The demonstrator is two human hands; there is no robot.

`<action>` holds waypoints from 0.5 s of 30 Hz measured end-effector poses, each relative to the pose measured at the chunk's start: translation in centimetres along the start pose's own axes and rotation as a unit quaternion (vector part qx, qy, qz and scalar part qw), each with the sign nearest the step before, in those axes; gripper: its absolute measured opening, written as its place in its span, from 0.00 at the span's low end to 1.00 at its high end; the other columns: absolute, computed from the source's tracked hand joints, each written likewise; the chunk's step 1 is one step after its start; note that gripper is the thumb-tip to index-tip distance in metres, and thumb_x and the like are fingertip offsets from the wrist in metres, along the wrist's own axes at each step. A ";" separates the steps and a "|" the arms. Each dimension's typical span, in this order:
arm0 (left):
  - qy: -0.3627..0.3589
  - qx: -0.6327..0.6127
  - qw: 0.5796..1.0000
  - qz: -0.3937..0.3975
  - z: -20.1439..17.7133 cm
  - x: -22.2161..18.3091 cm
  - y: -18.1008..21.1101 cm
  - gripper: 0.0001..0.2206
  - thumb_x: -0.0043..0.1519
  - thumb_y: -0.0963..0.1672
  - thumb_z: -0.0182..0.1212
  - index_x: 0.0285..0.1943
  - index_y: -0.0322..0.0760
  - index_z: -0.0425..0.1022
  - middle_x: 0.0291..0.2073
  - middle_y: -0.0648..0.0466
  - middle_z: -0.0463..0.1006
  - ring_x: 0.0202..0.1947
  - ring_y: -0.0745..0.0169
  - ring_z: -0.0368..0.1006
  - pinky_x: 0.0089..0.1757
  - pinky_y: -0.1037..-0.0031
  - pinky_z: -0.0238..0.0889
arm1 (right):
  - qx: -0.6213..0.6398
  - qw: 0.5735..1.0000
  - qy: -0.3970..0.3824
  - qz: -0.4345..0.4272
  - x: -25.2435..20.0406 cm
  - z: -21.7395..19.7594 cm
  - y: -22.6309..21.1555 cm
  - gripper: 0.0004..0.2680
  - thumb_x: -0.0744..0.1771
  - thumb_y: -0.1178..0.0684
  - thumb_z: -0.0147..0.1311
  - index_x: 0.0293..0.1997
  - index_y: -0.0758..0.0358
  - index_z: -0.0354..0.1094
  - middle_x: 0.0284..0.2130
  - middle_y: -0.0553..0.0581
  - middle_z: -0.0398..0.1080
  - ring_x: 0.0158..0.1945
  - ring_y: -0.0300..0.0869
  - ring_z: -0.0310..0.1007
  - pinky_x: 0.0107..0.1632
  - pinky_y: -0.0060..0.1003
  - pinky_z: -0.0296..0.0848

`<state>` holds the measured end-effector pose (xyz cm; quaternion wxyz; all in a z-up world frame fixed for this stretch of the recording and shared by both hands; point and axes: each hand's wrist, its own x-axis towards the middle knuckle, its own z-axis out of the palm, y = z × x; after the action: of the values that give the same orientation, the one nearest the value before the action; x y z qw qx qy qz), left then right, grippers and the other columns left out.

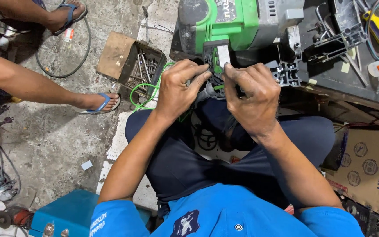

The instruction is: Repairing a power tool by stripping wires, applying adhesive, and reassembling internal components.

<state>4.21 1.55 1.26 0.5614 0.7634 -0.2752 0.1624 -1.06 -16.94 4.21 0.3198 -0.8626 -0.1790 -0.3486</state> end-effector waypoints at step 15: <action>-0.126 0.139 0.982 0.024 -1.0 1.6 0.0 0.05 0.58 0.39 0.69 0.41 0.33 0.81 0.30 0.45 0.78 0.33 0.38 0.77 0.36 0.54 0.71 | 0.004 0.996 -0.057 0.063 0.5 -1.0 -0.1 0.11 0.64 0.64 0.70 0.49 0.70 0.75 0.29 0.63 0.75 0.35 0.55 0.74 0.38 0.48 0.73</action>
<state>5.54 2.10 2.42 0.4061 0.8417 -0.3368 0.1150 -1.23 -17.52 5.13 0.3339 -0.8894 -0.1433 -0.2775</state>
